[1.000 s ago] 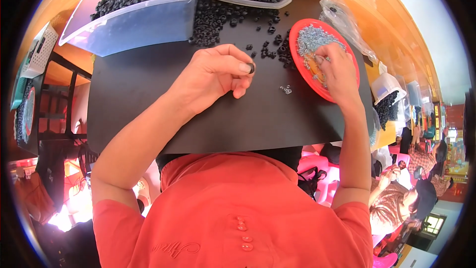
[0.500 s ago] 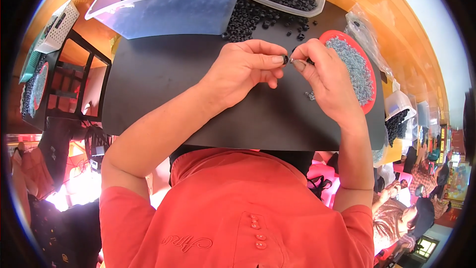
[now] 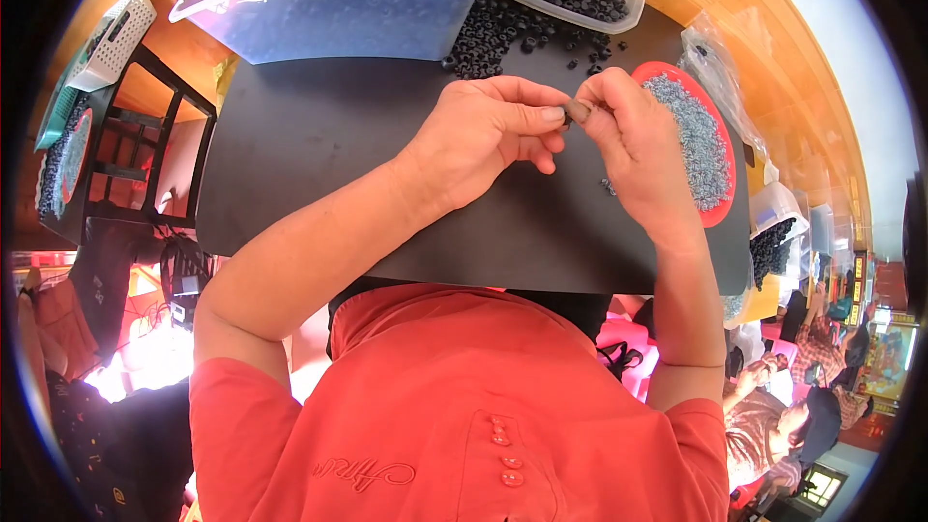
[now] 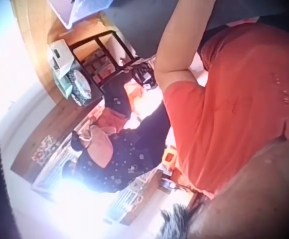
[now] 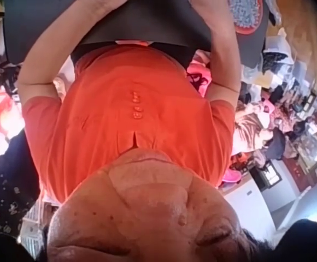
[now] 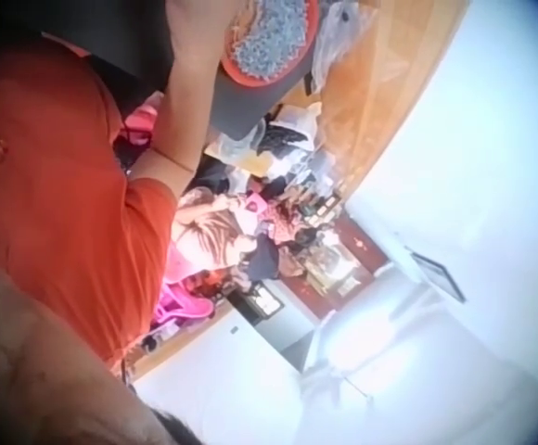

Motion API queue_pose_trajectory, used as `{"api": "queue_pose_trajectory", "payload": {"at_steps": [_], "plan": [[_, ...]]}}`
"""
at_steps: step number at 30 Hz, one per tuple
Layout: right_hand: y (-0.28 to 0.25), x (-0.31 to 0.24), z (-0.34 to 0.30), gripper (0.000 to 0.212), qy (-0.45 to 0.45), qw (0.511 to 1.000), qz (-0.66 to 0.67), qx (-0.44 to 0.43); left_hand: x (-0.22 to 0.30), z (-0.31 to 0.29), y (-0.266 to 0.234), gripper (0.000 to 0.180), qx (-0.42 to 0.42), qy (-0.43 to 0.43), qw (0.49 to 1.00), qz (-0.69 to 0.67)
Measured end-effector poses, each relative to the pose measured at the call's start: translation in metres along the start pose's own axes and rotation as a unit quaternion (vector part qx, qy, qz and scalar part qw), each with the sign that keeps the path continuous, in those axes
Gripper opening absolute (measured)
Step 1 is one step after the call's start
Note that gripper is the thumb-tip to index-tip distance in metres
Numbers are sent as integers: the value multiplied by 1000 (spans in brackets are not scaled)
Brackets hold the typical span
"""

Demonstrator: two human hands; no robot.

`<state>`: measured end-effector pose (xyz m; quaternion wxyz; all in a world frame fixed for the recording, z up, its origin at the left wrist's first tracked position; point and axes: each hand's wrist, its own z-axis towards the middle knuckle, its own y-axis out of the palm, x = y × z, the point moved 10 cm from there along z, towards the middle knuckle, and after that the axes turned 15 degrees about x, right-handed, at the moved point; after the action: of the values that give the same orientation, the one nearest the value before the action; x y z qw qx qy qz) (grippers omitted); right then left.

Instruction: Manually inserting metallic pins into black plastic housing components at a production workstation.

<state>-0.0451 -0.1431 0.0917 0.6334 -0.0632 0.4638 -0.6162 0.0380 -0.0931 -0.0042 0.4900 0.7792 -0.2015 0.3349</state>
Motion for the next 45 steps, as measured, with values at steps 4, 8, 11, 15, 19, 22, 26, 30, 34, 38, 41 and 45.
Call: {"api": "queue_pose_trajectory", "payload": {"at_steps": [4,8,11,15,19,22,26,30,34,38,41,45], "plan": [[-15,11,0,6,76,993,61,72,0,2,-1,16,-6,-4,1000,-8],[-23,3,2,8,-1,992,85,90,1,3,-1,17,-4,1,1000,-16],[-11,-8,0,10,-81,996,30,23,5,6,-4,17,1,12,1000,-25],[-41,34,18,10,18,996,22,88,18,15,-20,16,50,38,997,-39],[-21,49,15,12,5,998,-64,12,19,20,-30,16,77,44,995,-40],[5,26,7,10,-160,975,-156,-13,18,20,-29,16,74,43,995,-45],[29,19,6,9,-192,955,-222,-40,19,19,-29,16,70,41,996,-43],[45,24,0,10,-231,932,-273,-59,14,20,-30,17,71,33,996,-31],[25,10,3,10,-169,968,-186,-5,17,20,-36,11,103,44,993,-47],[19,-15,0,9,52,986,155,33,19,19,-37,12,114,44,988,-90],[46,-35,-11,11,17,976,211,47,22,21,-34,16,101,49,986,-123],[56,-32,-9,9,47,976,212,20,17,26,-40,21,89,22,988,-123]]}}
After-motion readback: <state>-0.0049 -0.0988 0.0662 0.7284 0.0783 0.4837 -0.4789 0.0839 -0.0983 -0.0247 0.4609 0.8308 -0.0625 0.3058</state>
